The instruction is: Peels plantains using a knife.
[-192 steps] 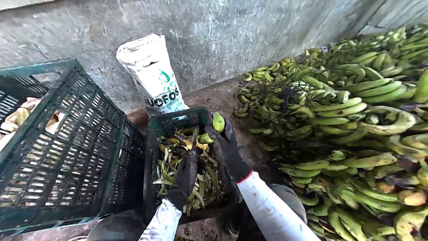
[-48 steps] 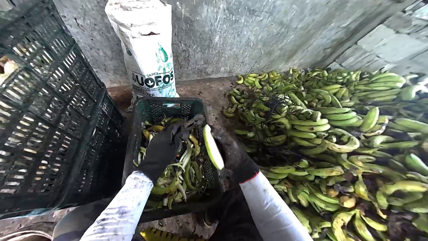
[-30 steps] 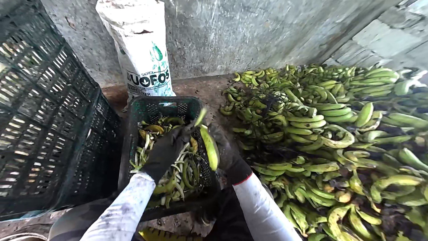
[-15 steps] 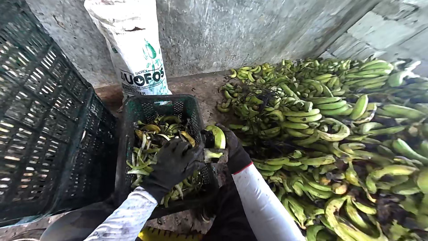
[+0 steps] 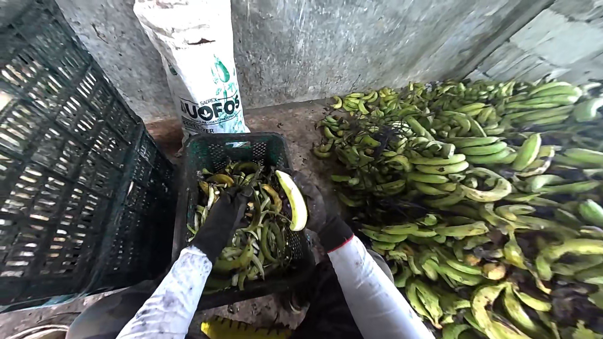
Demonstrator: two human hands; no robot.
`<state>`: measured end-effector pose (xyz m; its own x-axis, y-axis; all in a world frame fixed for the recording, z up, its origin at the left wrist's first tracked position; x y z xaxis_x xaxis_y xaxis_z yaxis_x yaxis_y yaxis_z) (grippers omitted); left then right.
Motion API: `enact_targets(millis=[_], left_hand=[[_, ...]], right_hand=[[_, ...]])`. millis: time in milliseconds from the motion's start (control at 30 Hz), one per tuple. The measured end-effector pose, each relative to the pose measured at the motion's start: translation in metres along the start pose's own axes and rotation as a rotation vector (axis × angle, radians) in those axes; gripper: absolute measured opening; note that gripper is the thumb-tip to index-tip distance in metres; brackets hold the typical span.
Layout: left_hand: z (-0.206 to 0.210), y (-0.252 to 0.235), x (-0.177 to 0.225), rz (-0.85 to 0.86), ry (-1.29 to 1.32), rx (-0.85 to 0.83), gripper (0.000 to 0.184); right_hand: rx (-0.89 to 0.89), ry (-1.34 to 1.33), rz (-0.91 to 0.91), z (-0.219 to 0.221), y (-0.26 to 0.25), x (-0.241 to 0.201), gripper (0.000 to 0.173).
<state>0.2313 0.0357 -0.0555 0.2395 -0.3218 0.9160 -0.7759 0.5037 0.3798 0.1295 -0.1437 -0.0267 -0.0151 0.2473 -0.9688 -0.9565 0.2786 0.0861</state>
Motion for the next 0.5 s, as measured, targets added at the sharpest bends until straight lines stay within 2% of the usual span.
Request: enact_targets(millis=[33,100,200,300,367,400,500], left_hand=[[0.0,0.002,0.003,0.037,0.021,0.003,0.046],[0.001,0.012,0.017,0.157,-0.116,-0.008,0.044],[0.015,0.028,0.032,0.333,-0.353,-0.131,0.052],[0.037,0.052,0.039,0.658,-0.513,-0.224,0.066],[0.051,0.063,0.04,0.805,-0.585,-0.215,0.064],[0.057,0.064,0.04,0.783,-0.607,-0.219,0.062],[0.058,0.053,0.041,0.539,-0.594,-0.184,0.059]], right_hand=[[-0.032,-0.115,0.008,-0.005,-0.003,0.0,0.04],[-0.127,-0.302,0.025,-0.015,-0.006,-0.003,0.052],[-0.25,-0.472,0.051,-0.025,-0.008,-0.008,0.043],[-0.159,-0.414,0.052,-0.037,-0.005,-0.007,0.039],[-0.068,-0.288,0.076,-0.041,-0.003,-0.002,0.04],[-0.051,-0.215,0.09,-0.04,-0.002,0.001,0.04],[-0.137,-0.141,0.084,-0.025,0.0,0.007,0.031]])
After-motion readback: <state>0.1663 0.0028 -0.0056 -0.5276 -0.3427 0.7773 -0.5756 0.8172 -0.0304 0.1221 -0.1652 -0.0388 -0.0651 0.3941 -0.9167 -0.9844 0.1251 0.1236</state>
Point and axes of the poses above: each hand's wrist, its own y-axis away from the middle knuckle, its own z-axis out of the palm, x = y × z, the point moved 6 cm from there along -y, towards the middle knuckle, and after that the axes turned 11 degrees about y, right-handed, at the moved point
